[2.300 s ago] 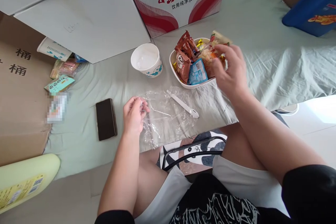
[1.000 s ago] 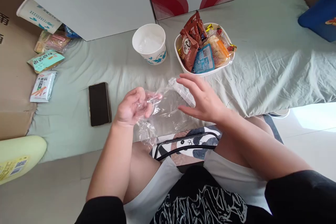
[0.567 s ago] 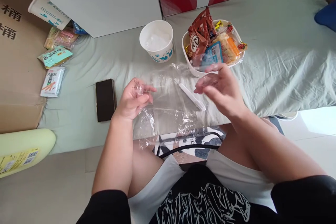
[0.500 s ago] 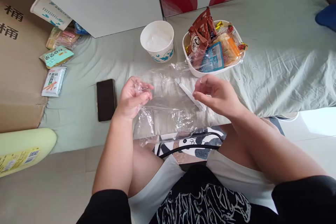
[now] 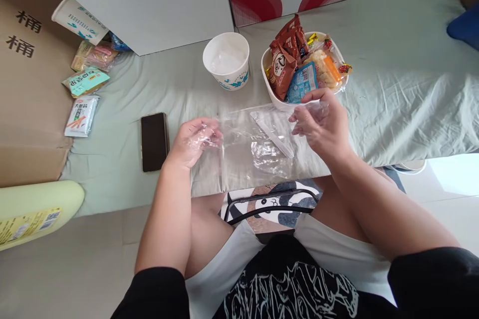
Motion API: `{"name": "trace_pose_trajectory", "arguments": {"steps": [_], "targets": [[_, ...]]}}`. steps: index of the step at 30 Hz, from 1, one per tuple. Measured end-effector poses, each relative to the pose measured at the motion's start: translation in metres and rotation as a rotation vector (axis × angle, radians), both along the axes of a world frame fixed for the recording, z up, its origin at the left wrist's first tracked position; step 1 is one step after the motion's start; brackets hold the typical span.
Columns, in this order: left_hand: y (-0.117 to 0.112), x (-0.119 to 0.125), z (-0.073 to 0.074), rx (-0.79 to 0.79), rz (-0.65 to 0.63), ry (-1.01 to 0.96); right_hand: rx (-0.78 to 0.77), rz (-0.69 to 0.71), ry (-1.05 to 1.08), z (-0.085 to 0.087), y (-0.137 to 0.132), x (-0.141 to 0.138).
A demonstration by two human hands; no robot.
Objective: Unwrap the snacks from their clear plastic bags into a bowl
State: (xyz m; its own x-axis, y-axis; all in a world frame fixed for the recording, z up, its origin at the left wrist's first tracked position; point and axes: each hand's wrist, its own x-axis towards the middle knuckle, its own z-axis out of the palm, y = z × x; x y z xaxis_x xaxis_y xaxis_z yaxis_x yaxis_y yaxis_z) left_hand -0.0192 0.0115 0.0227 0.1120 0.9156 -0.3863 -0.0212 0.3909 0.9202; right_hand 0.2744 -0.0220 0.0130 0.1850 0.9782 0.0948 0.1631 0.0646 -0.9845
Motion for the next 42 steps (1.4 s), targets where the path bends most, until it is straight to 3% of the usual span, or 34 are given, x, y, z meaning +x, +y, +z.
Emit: {"name": "trace_pose_trajectory", "arguments": {"steps": [3,6,10,18,26,30,35,38,42], "targets": [[0.001,0.0,-0.003,0.172,0.164,-0.095,0.005,0.086,-0.093,0.003,0.0,0.002],[0.002,-0.004,-0.005,0.22,0.198,-0.065,0.09,0.087,-0.078,0.005,-0.001,0.004],[0.001,-0.01,-0.004,0.21,0.171,-0.018,0.12,0.05,0.058,0.007,-0.002,0.005],[-0.006,-0.016,0.004,0.131,0.172,-0.108,0.104,0.159,0.244,0.009,-0.003,0.006],[0.005,-0.01,-0.003,0.104,0.121,-0.002,0.09,0.088,0.214,0.001,0.003,0.012],[0.004,-0.009,-0.008,0.146,0.212,0.055,0.072,0.118,0.202,-0.001,0.005,0.013],[0.008,-0.01,-0.009,0.273,0.306,-0.079,0.068,0.125,0.199,-0.003,0.006,0.011],[0.013,-0.014,-0.007,0.223,0.326,-0.071,-0.004,0.144,0.17,-0.001,0.004,0.006],[0.017,-0.018,-0.003,0.165,0.314,-0.112,0.064,0.103,0.262,0.003,0.003,0.002]]}}
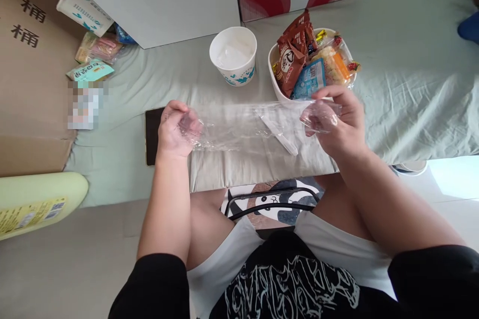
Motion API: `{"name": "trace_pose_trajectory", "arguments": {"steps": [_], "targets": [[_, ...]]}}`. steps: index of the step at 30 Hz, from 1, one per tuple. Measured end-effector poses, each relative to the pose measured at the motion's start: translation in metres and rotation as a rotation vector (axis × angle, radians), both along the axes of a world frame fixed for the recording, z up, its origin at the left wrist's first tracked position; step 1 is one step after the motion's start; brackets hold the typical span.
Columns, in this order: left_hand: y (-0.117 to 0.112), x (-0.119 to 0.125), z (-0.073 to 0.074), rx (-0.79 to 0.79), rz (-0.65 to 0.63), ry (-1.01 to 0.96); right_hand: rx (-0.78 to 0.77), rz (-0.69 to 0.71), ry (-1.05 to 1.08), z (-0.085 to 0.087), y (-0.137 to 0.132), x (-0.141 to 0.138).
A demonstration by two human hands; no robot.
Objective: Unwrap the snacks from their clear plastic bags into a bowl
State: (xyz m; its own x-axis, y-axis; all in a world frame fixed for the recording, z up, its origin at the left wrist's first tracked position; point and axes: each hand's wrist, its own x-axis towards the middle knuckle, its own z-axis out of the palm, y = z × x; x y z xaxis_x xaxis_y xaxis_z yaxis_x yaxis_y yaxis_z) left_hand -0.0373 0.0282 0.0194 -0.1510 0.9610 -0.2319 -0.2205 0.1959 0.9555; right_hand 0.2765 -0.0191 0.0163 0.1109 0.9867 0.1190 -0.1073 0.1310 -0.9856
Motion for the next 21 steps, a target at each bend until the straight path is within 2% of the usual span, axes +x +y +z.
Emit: {"name": "trace_pose_trajectory", "arguments": {"steps": [2,5,10,16,18,21], "targets": [[0.0,0.0,0.002,-0.066,-0.015,0.008,0.002,0.001,0.046,0.0,0.001,0.001],[-0.001,0.002,0.005,-0.113,-0.002,-0.022,0.003,0.08,0.081,-0.001,0.003,0.006],[-0.002,-0.001,0.006,-0.029,-0.033,-0.071,0.059,0.243,0.017,-0.004,0.004,0.015],[0.001,-0.006,0.005,0.036,-0.002,-0.118,0.13,0.297,0.005,0.001,0.005,0.016],[0.001,-0.009,0.004,0.026,-0.016,-0.144,0.119,0.396,0.058,0.006,0.004,0.017],[0.001,-0.013,0.0,-0.014,-0.086,-0.104,0.073,0.683,0.2,0.014,0.0,0.018]]}}
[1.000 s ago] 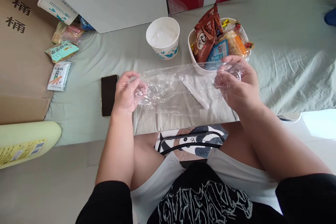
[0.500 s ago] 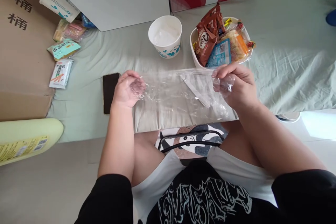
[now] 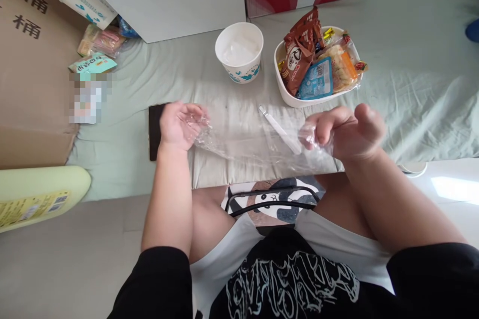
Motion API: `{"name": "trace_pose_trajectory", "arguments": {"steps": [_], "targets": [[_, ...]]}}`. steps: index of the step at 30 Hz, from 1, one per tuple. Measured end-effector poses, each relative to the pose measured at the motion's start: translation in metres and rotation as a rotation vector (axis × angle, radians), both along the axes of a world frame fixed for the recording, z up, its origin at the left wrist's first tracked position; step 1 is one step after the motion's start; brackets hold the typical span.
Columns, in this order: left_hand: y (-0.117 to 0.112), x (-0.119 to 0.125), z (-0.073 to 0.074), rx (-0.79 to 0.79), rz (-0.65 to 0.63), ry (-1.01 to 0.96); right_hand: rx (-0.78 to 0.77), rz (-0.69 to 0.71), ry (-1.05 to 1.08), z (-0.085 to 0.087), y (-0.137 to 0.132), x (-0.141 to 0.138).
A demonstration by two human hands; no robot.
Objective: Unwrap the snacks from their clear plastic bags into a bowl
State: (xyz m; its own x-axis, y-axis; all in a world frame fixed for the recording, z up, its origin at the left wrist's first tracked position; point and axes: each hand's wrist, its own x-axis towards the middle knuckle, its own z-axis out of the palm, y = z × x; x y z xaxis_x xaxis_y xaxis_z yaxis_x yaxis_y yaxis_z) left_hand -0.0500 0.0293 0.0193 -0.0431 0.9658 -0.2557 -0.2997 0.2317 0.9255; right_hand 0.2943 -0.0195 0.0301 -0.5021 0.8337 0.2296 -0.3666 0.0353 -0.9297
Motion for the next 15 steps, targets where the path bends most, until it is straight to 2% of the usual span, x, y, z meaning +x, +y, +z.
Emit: {"name": "trace_pose_trajectory", "arguments": {"steps": [2,3,4,5,6,9,10,12,15], "targets": [[-0.001,-0.001,-0.002,-0.013,-0.119,0.012,-0.064,0.239,0.121,0.004,-0.005,0.001],[-0.002,-0.002,-0.002,-0.031,-0.202,0.007,-0.115,0.326,0.187,0.005,-0.007,0.002],[-0.003,-0.002,-0.001,-0.055,-0.285,0.002,-0.177,0.355,0.246,0.006,-0.008,0.002],[-0.003,-0.001,-0.001,-0.081,-0.357,0.001,-0.238,0.316,0.284,0.005,-0.008,0.002],[-0.004,0.0,0.0,-0.101,-0.41,0.006,-0.29,0.214,0.291,0.003,-0.008,0.0],[-0.003,0.006,0.002,-0.13,-0.514,0.02,-0.344,-0.246,0.167,-0.006,-0.002,-0.01],[-0.003,0.009,0.003,-0.139,-0.561,0.015,-0.34,-0.34,0.107,-0.009,0.0,-0.015],[-0.004,0.017,0.005,-0.163,-0.683,0.004,-0.364,-0.349,0.0,-0.014,0.0,-0.028],[-0.01,0.03,0.007,-0.16,-0.819,-0.012,-0.435,-0.116,-0.09,-0.016,-0.008,-0.047]]}}
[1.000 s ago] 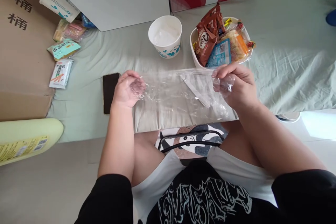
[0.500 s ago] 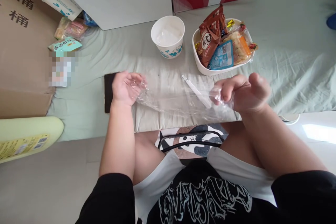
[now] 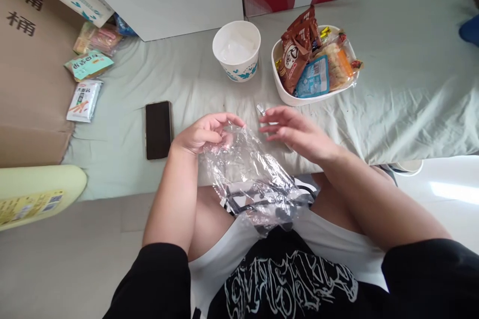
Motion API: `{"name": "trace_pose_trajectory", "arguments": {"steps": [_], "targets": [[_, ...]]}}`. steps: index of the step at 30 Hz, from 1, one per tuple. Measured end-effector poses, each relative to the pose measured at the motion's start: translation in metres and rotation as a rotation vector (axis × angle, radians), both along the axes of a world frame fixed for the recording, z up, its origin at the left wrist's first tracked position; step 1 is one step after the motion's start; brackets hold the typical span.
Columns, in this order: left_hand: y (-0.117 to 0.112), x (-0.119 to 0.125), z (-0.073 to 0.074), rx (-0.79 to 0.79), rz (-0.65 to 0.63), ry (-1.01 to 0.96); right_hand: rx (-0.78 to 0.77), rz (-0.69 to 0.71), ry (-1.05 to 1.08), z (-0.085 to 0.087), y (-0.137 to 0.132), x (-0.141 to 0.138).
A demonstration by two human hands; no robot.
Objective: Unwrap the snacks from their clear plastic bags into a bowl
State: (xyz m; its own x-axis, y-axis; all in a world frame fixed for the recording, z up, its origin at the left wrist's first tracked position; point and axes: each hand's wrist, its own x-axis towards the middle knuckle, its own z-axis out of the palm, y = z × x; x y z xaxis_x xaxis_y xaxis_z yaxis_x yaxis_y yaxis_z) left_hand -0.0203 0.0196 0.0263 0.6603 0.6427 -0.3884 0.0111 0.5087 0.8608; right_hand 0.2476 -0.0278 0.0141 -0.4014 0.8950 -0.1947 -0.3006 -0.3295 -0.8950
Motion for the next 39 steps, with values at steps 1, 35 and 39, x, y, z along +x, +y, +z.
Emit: {"name": "trace_pose_trajectory", "arguments": {"steps": [1,35,39], "targets": [[-0.002,0.003,0.0,0.013,-0.007,-0.022,-0.021,0.107,-0.006,0.0,-0.004,-0.006],[0.004,0.0,-0.022,0.4,0.73,0.004,0.224,0.143,-0.591,0.001,-0.01,-0.026],[0.0,0.002,-0.018,0.285,0.769,-0.015,0.198,0.003,-0.44,0.0,-0.009,-0.024]]}}
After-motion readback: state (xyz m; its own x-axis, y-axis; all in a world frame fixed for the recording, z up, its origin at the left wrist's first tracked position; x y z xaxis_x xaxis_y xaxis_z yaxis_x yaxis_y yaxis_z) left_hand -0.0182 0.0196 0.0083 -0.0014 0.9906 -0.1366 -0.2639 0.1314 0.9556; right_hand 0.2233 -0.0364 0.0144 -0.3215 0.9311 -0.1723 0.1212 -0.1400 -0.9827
